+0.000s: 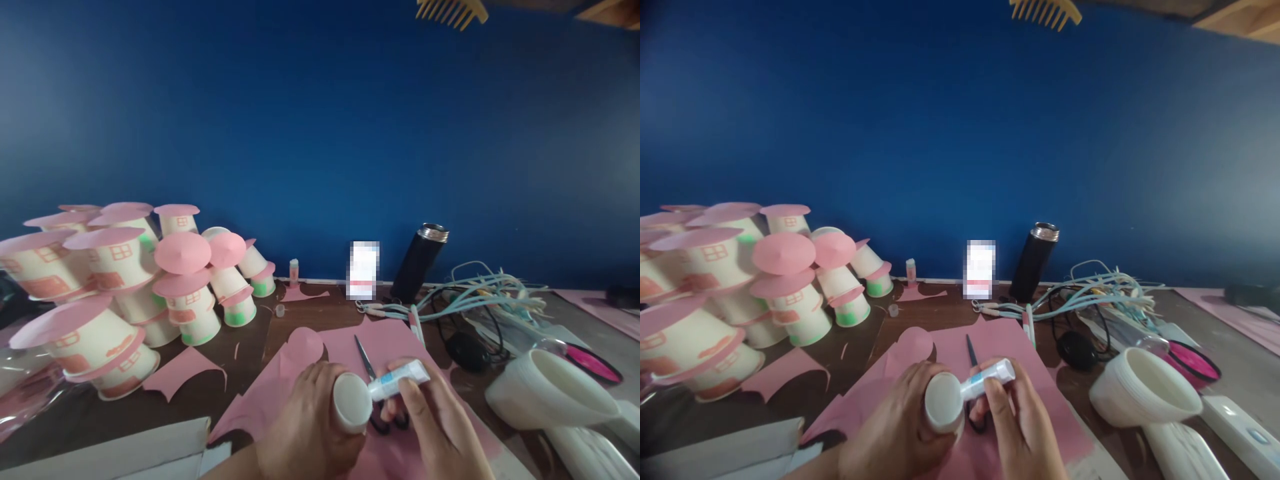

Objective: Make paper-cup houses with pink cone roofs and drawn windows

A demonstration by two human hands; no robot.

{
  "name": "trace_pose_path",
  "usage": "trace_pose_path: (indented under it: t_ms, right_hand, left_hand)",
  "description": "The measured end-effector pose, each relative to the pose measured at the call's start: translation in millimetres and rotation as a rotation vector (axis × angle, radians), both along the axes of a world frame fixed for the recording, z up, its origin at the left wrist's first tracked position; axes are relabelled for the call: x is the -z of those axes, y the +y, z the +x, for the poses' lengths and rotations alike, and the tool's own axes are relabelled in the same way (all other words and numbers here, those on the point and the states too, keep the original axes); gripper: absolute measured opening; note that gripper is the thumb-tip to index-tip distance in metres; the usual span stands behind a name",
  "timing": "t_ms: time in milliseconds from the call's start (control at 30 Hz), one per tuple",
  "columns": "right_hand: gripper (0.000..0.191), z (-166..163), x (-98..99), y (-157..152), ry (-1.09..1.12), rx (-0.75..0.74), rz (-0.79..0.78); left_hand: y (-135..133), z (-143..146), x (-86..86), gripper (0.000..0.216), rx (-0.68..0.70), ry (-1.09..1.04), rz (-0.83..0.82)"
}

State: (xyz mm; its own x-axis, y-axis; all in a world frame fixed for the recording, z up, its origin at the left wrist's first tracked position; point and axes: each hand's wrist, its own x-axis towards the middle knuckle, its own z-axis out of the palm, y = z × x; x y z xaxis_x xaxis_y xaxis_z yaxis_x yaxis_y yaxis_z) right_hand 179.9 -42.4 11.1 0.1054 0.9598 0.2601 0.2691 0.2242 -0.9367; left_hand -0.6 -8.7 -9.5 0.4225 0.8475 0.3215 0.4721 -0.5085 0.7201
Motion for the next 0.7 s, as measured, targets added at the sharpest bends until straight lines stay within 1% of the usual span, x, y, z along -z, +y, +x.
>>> trace_pose_path:
  t_ms: [67, 100, 200, 267, 333, 400, 467, 600, 700]
  right_hand:
    - [0.026, -3.0, -0.3, -2.1, -0.008, 0.004, -0.011]
    - [0.026, -5.0, -0.6, -3.3, -0.014, 0.017, -0.017]
    - [0.026, -10.3, -1.2, -5.7, -0.022, 0.048, -0.015]
    - [0.026, -11.4, -1.0, -5.4, -0.024, 0.058, -0.003]
    - [0.026, -9.8, -0.1, -3.6, -0.025, 0.073, 0.006]
    - [0.028, -6.1, 1.2, -1.2, -0.034, 0.106, 0.002]
    - [0.029, -2.7, 2.0, 0.5, -0.043, 0.108, -0.008]
    - [0.028, -3.1, 1.7, -0.6, 0.009, 0.01, -0.007]
    - [0.027, -5.4, 1.8, -1.4, -0.02, 0.034, 0.007]
  left_hand:
    - [-0.8, 0.8, 0.0, 0.036, 0.007, -0.027, 0.021]
    - [-1.0, 1.4, 0.5, 0.038, 0.002, -0.036, 0.002]
    - [-0.9, 3.4, 2.5, 0.049, -0.064, -0.048, -0.148]
    - [-0.7, 4.4, 3.6, 0.05, -0.105, -0.04, -0.209]
    - [-0.9, 4.5, 4.0, 0.039, -0.108, -0.036, -0.177]
    - [-1.3, 3.6, 4.3, 0.033, -0.09, -0.035, -0.148]
    - [-1.4, 2.6, 5.4, 0.034, -0.065, -0.044, -0.137]
    - [-0.1, 3.7, 10.8, 0.043, -0.081, -0.07, -0.111]
    - [0.1, 4.3, 11.1, 0.04, -0.09, -0.048, -0.105]
